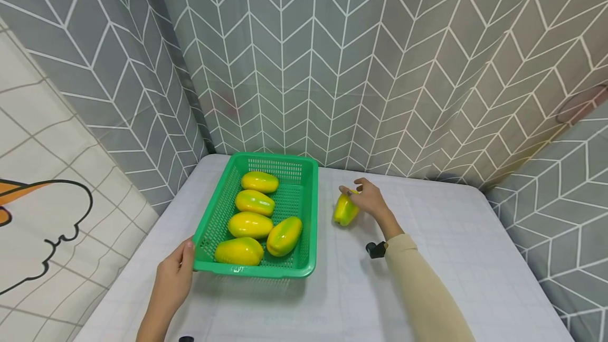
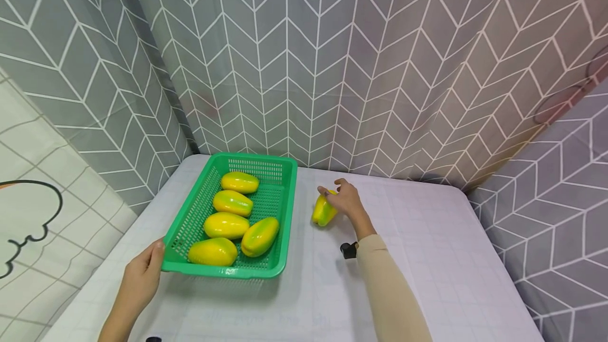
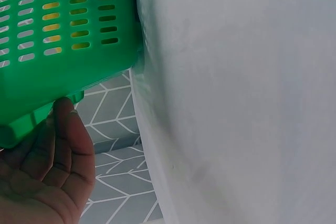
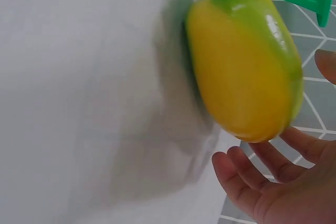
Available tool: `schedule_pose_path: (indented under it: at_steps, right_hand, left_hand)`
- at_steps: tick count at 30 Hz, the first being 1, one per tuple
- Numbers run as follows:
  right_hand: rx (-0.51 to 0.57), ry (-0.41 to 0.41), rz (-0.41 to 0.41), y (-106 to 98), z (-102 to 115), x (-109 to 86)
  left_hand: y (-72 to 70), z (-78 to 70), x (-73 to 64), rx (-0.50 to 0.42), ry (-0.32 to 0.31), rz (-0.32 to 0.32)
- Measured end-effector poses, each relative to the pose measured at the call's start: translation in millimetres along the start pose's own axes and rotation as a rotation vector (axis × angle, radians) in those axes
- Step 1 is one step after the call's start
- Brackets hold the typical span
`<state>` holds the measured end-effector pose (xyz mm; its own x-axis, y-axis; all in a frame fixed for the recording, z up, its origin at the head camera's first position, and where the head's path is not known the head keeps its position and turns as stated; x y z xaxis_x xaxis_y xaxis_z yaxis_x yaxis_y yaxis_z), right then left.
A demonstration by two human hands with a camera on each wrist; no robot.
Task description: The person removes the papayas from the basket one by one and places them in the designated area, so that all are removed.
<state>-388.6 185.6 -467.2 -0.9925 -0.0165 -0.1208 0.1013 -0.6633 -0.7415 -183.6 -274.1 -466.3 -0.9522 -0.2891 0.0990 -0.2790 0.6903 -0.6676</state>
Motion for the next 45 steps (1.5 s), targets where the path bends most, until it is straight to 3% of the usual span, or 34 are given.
schedule_pose_path:
  at_steps: [21,36,45]
  right_hand:
    - [0.023,-0.129,-0.028,-19,48,4.0]
    - [0.13,-0.217,-0.032,-19,91,1.9]
    - [0.137,-0.246,-0.02,-12,116,0.6]
  left_hand:
    - [-0.7,-3.2,-0.6,-0.017,0.012,-0.017]
    - [0.6,-0.7,0.0,-0.026,0.004,-0.015]
    - [2.5,0.6,0.3,-0.026,0.0,-0.009]
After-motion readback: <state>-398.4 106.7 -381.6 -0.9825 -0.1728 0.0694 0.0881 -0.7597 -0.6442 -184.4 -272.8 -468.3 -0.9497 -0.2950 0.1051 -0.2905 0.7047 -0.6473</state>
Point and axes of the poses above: each hand's wrist, its own x-axis towards the middle knuckle, its own y-axis out of the palm, z = x × y, the point moved 7 cm from there along x, towards the middle knuckle, and after that the axes turned 1 degree about x, right-handed, at the moved point
